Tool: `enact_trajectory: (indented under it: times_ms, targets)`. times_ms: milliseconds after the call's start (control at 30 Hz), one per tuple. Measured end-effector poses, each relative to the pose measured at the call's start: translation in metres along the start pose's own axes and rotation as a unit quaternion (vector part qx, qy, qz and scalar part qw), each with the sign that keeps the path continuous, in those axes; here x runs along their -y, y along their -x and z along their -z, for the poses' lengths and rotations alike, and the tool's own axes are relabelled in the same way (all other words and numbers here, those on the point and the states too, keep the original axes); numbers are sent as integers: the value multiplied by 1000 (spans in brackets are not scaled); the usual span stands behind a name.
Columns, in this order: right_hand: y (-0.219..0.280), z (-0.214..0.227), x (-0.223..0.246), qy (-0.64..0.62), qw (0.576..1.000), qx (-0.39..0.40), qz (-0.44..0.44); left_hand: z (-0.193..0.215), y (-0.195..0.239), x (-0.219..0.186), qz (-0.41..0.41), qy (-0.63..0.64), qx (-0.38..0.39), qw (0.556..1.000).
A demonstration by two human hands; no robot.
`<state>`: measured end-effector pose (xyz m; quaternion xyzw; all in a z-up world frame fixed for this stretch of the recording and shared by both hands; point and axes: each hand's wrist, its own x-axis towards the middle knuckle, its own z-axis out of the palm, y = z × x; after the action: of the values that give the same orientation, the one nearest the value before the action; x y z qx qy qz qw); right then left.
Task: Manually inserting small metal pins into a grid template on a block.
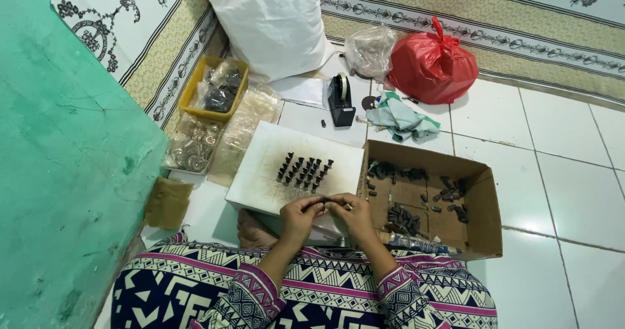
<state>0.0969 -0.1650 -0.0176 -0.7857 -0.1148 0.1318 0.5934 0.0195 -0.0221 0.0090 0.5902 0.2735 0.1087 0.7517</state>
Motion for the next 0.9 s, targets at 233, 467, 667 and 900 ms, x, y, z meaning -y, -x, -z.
enact_trajectory:
  times_ms: [233,467,667,900]
  targets:
    - [-18,-3,5,72,994,-12,76,4,-15,22,-54,-120,-20,991]
    - [-27,-11,5,195,956,-55,211,-2,-10,24,-102,-177,-59,977]
    - [-31,-13,-1,238,951,-45,192,-3,-8,21,-125,-196,-58,971]
    - [-27,-10,5,231,956,-42,175,-3,-2,18,-163,-235,-63,956]
